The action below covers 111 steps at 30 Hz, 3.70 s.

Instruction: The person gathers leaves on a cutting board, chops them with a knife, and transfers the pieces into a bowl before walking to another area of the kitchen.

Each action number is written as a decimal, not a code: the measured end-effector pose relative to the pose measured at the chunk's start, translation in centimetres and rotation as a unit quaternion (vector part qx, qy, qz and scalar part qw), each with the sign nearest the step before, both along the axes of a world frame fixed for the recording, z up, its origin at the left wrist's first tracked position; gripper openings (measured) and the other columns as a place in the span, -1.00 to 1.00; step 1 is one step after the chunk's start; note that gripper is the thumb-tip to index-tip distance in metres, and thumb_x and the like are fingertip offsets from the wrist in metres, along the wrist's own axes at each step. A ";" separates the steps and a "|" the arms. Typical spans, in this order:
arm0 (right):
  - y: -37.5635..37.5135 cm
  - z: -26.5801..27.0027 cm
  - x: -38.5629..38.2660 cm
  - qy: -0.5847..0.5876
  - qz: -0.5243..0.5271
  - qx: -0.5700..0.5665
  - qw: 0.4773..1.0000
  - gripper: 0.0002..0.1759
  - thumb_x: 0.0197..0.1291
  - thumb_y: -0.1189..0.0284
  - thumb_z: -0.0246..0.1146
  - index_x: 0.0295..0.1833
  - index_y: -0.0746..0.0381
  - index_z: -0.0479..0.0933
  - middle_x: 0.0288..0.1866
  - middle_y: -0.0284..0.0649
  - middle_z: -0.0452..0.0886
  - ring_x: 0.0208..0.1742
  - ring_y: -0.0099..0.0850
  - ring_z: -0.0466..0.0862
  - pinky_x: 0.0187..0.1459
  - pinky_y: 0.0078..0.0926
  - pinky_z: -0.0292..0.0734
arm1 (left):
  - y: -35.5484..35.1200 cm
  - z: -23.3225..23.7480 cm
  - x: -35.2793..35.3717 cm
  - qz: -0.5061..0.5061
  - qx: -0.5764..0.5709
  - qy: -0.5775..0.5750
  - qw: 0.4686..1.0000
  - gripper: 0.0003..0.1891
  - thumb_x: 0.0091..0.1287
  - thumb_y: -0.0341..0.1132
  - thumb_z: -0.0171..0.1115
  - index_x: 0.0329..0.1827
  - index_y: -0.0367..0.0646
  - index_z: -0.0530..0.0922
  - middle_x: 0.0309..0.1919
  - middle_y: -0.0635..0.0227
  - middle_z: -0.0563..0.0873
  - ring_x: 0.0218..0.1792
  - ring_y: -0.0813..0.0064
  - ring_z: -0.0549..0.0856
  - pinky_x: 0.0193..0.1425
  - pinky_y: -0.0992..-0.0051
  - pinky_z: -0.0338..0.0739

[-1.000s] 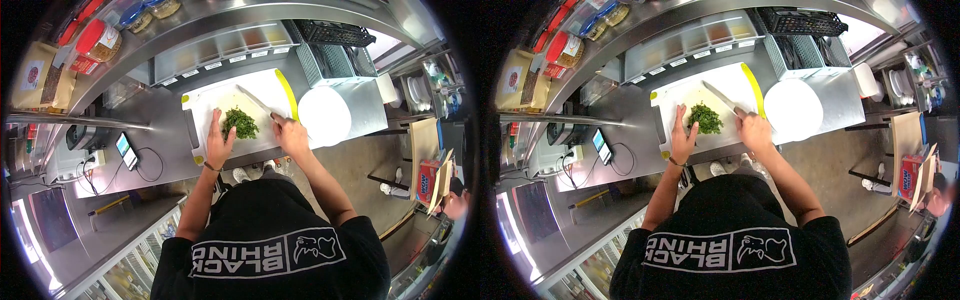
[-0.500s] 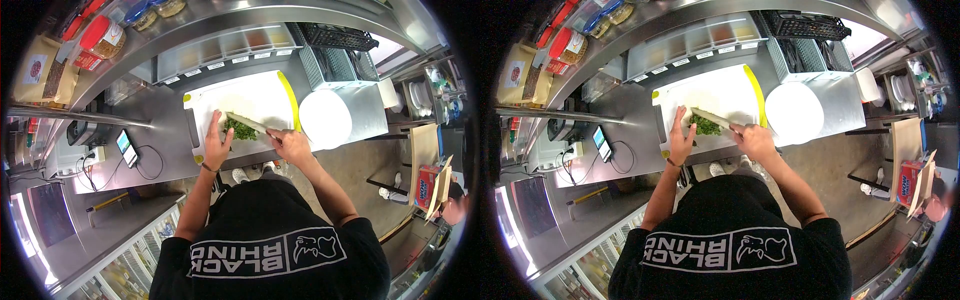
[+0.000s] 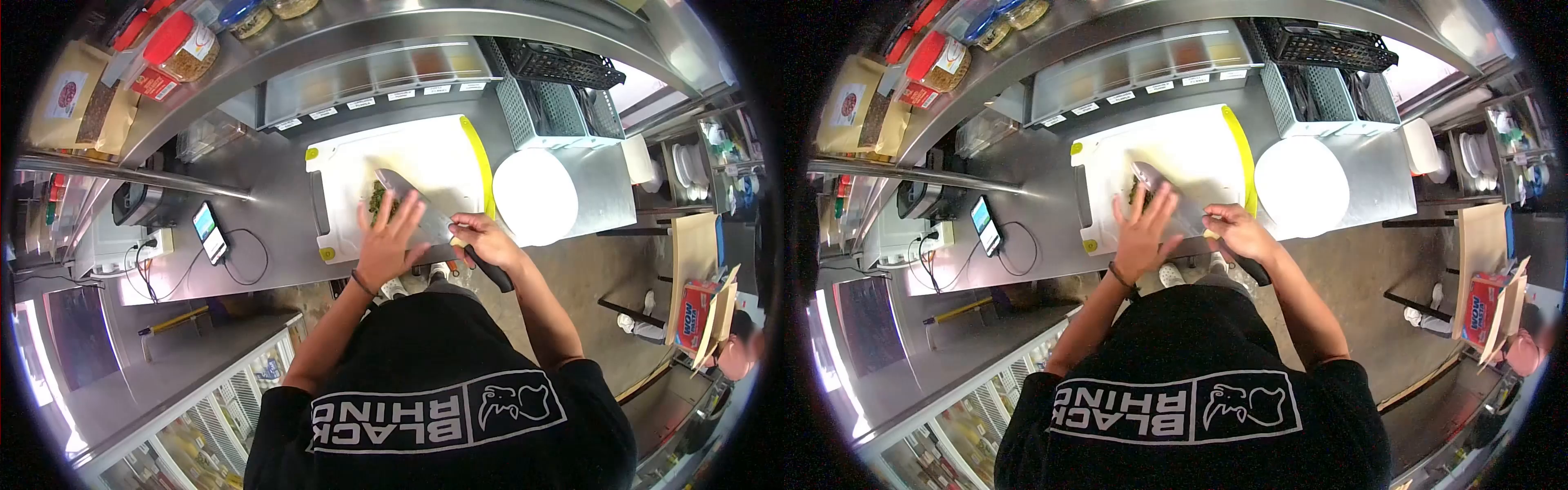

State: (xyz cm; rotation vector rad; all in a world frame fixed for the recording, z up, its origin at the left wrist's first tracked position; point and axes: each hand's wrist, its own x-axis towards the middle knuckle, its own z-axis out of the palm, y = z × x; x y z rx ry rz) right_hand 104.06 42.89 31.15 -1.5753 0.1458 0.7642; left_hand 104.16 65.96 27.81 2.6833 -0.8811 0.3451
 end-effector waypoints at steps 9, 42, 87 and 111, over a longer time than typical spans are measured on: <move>-0.3 2.8 0.6 -0.191 0.025 -0.244 0.950 -0.74 0.33 0.33 0.15 0.02 0.21 0.60 -0.56 -0.14 0.64 -0.57 -0.30 0.65 -0.42 -0.31 0.53 | 2.1 -2.0 0.2 0.118 -0.112 0.019 0.986 -0.59 0.44 -0.19 0.08 0.26 -0.19 0.51 0.22 0.22 0.57 0.34 0.24 0.44 0.45 -0.06 0.02; 9.6 -6.1 5.9 -0.593 0.168 -0.284 0.735 -0.04 -0.06 0.04 0.47 0.43 0.20 0.29 0.45 -0.07 0.29 0.46 -0.08 0.31 0.50 -0.15 0.17 | 4.9 -1.0 4.1 0.133 -0.245 0.241 0.930 -0.50 0.02 -0.30 0.52 0.06 -0.25 0.63 -0.16 0.19 0.69 -0.22 0.25 0.73 -0.12 0.39 0.62; -14.0 -2.1 2.0 -0.286 -0.182 -0.372 0.864 -0.69 0.29 0.31 0.27 -0.05 0.35 0.64 -0.25 0.04 0.70 -0.24 -0.24 0.71 -0.13 -0.40 0.56 | 6.1 -4.0 1.9 0.189 -0.362 0.068 0.910 -0.90 0.28 -0.44 0.31 -0.18 -0.23 0.68 -0.36 0.26 0.70 -0.38 0.46 0.69 -0.22 0.49 0.56; -15.7 -1.0 2.1 -0.333 -0.140 -0.448 0.817 -0.87 0.13 0.52 0.34 -0.20 0.29 0.70 -0.30 0.00 0.73 -0.30 -0.23 0.76 -0.23 -0.37 0.61 | 5.9 -3.7 2.0 0.198 -0.340 0.078 0.916 -0.90 0.29 -0.43 0.32 -0.17 -0.22 0.67 -0.36 0.27 0.69 -0.37 0.45 0.69 -0.23 0.50 0.56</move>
